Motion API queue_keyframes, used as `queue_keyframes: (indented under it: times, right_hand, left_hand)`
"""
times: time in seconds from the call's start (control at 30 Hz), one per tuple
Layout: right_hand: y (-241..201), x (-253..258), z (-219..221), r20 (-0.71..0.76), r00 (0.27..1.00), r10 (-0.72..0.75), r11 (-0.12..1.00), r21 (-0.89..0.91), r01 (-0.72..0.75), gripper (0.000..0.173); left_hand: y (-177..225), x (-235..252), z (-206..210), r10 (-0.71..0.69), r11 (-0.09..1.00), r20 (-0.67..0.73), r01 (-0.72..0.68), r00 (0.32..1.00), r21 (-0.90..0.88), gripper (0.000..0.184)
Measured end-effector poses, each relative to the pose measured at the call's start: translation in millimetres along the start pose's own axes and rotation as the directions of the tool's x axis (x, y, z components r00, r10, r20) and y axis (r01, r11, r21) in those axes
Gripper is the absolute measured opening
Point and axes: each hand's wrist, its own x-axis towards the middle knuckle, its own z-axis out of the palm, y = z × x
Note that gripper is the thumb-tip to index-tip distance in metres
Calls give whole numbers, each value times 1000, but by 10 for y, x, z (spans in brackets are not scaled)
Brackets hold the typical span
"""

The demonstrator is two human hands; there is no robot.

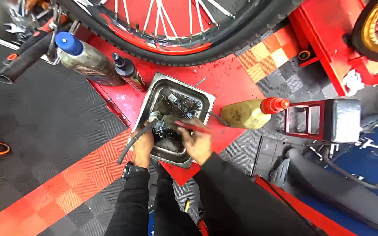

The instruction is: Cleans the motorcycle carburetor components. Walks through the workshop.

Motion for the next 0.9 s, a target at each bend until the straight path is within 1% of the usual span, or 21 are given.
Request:
queue_keyframes:
  times: [0.03, 0.07, 0.1, 0.13, 0.17, 0.2, 0.27, 0.37, 0.4, 0.43, 0.47, 0.53, 0.57, 0.6, 0.67, 0.73, 0.77, 0.8, 0.83, 0.87, 0.9]
  right_hand:
    - [43, 30, 53, 52, 998, 24, 1000, -13, -23, 18]
    - [143, 54, 62, 109, 992, 63, 992, -120, -50, 19]
    - [235, 83, 26, 143, 981, 134, 966, -238, -98, 21]
    - [273, 100, -25, 106, 975, 194, 949, -271, -159, 21]
    - [238, 106, -45, 26, 979, 201, 953, -238, -189, 19]
    - [145, 114, -25, -36, 983, 180, 969, -166, -183, 19]
    - [12, 83, 137, -86, 981, 175, 982, -62, -181, 21]
    - [136, 175, 234, -75, 948, 308, 938, -142, -316, 24]
    - [118, 189, 220, -102, 949, 299, 942, -124, -311, 23]
    - [85, 151, 206, -109, 962, 252, 962, -81, -262, 20]
    - [78, 61, 182, -58, 977, 205, 977, -50, -208, 19]
    - [162, -107, 71, 64, 977, 204, 972, -130, -195, 20]
    - [216, -95, -8, 94, 973, 210, 964, -187, -190, 21]
    - [254, -60, -72, 92, 979, 184, 964, -210, -161, 21]
    - [162, -173, -164, 81, 995, 53, 990, -137, -42, 19]
    - [-66, -225, -163, 162, 983, -88, 995, -23, 93, 20]
    - [-155, -188, -115, 207, 966, -158, 987, -4, 162, 22]
    - [-187, -124, -55, 246, 946, -211, 972, -47, 229, 23]
    - [-160, -75, -16, 287, 931, -226, 955, -122, 270, 24]
    - [-95, -74, -36, 323, 925, -201, 942, -195, 273, 24]
    - [-9, -92, -102, 328, 932, -155, 930, -271, 250, 24]
  left_hand:
    - [-4, -21, 3, -20, 1000, -2, 20, 1000, 4, 52]
    - [3, -14, 4, -31, 999, -9, 31, 999, 15, 51]
    - [3, -1, 7, -33, 999, -19, 33, 999, 21, 50]
    - [-11, -9, 18, -27, 999, -33, 28, 999, 16, 49]
    - [-33, -32, 31, -15, 1000, -49, 16, 999, 7, 49]
    - [-53, -52, 38, -3, 1000, -57, 3, 998, 3, 49]
    - [-34, -87, 35, -17, 1000, -43, 17, 999, -3, 53]
    - [41, -86, 32, -80, 997, -34, 80, 996, 10, 60]
    - [58, -65, 20, -102, 995, -44, 103, 994, 18, 63]
    - [68, -52, 13, -120, 993, -46, 120, 992, 15, 64]
    - [49, -61, 20, -128, 992, -41, 128, 991, 2, 65]
    - [-33, -110, 42, -145, 988, -16, 144, 989, -50, 68]
    - [-47, -82, 37, -157, 983, -9, 155, 988, -96, 66]
    - [-62, -27, 41, -167, 973, -3, 165, 986, -161, 62]
    - [-134, -45, 43, -199, 924, 71, 212, 977, -318, 51]
    - [-122, -160, 25, -216, 847, 168, 270, 962, -458, 45]
    - [-99, -247, 11, -202, 824, 202, 278, 958, -494, 44]
    - [-39, -308, 5, -193, 818, 214, 278, 958, -504, 43]
    - [3, -361, 17, -200, 813, 213, 283, 956, -508, 43]
    - [10, -407, 44, -217, 807, 215, 299, 952, -509, 42]
    - [13, -419, 91, -236, 791, 209, 313, 949, -526, 40]
